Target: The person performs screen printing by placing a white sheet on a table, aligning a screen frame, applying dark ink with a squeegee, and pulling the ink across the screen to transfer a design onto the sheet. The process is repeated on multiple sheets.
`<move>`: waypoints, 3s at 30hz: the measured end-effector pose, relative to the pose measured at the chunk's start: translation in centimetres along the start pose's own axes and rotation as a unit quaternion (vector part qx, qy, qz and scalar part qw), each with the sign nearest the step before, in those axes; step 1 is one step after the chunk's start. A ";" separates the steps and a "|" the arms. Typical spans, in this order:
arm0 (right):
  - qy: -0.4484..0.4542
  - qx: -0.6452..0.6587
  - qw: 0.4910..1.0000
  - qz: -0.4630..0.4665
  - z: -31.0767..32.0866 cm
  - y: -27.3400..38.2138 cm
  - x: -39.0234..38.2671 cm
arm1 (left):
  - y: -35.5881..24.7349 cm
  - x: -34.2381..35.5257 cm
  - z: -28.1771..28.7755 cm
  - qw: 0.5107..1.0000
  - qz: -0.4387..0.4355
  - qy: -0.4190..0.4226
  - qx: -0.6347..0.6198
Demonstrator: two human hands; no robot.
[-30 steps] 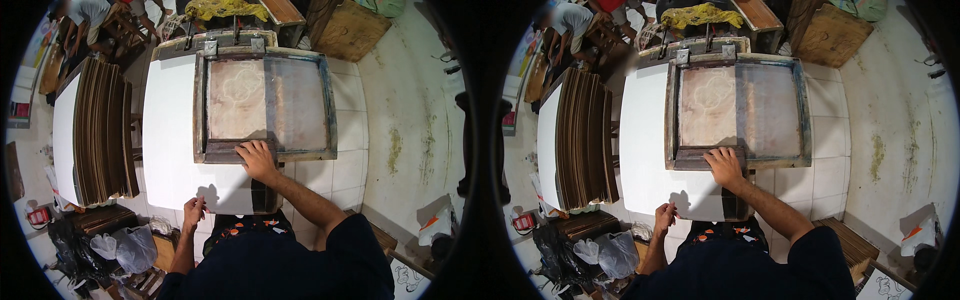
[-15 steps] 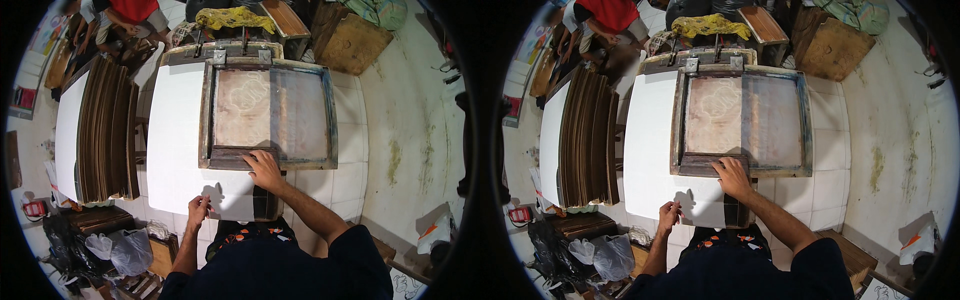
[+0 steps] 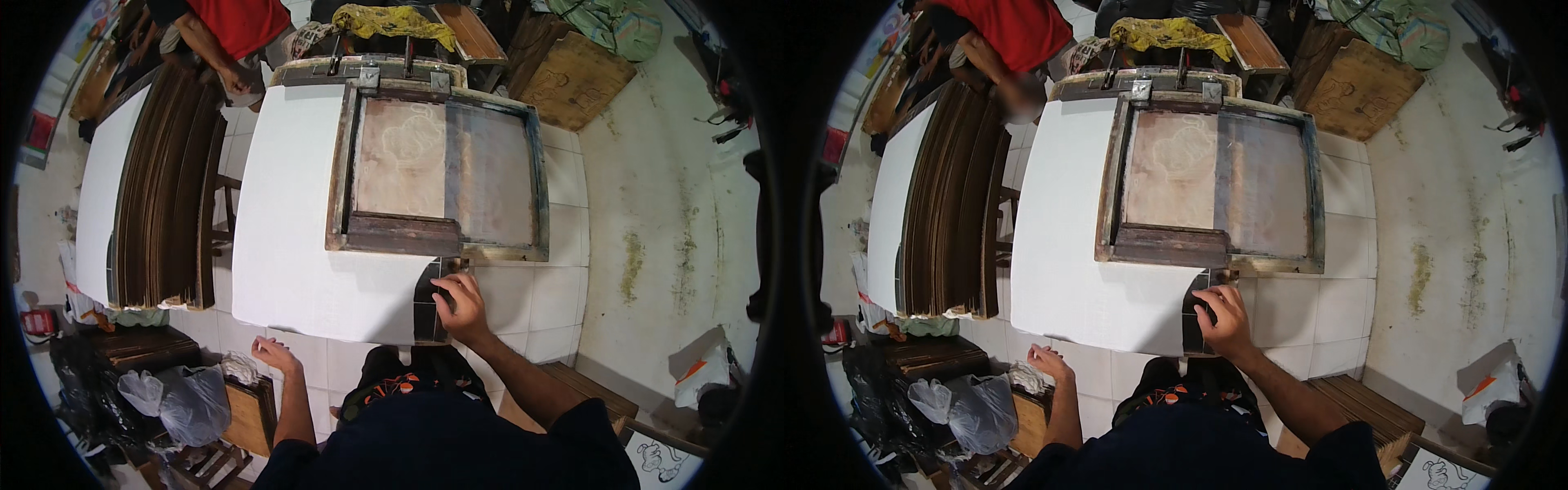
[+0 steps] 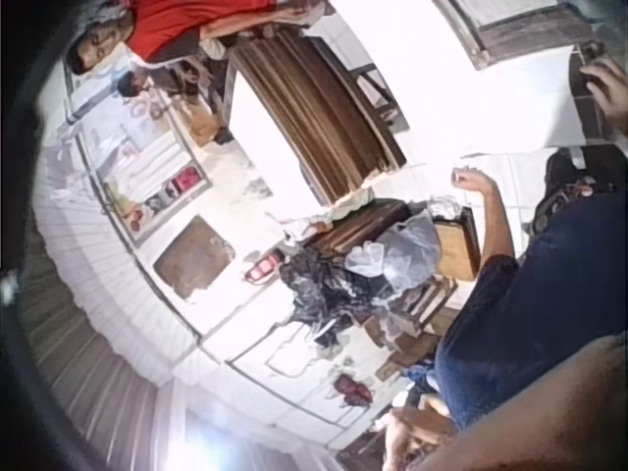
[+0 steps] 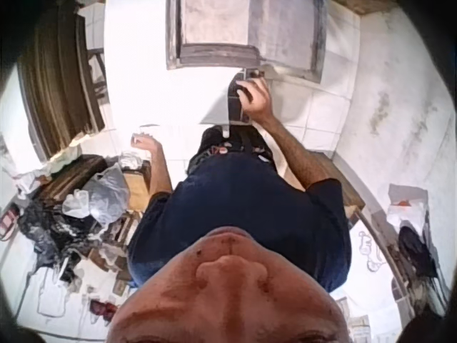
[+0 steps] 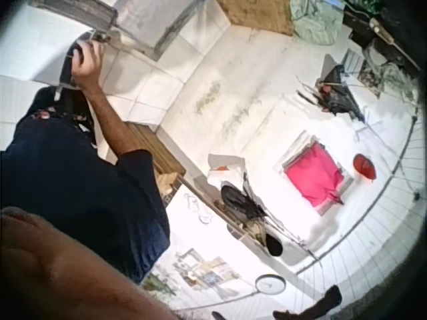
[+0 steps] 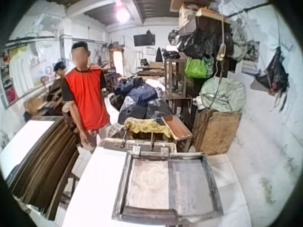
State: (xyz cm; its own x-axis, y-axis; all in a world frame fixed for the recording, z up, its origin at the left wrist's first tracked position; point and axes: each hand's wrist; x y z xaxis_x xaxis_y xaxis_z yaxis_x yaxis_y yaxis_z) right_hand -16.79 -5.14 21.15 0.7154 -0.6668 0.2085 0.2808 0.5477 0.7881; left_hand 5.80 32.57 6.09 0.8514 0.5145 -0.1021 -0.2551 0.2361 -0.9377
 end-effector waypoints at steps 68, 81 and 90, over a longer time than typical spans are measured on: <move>0.418 0.180 0.877 -0.151 -13.0 -60.5 0.1 | 42.1 -9.7 -26.9 0.941 0.097 0.176 -0.273; 0.172 0.333 0.898 -0.232 -4.8 -66.3 -5.4 | 42.8 -4.2 -22.7 0.945 0.088 0.086 -0.304; 0.150 0.212 0.947 -0.189 -3.7 -67.6 -7.0 | 45.1 -4.5 -18.5 0.937 0.093 0.048 -0.335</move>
State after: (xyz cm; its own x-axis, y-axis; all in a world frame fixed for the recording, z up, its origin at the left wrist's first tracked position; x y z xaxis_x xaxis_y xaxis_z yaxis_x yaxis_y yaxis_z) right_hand -38.45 -35.67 -35.73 0.7828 -0.5661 -0.2583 0.3163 0.0046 0.9486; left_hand -1.04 25.69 -41.92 0.8667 0.4109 -0.2828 -0.0856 -0.4361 -0.8958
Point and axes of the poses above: each hand's wrist, its own x-axis towards the middle knuckle, its own z-axis out of the back of the hand, y = z × x, and after that the axes turned 3 degrees about -z, right-handed
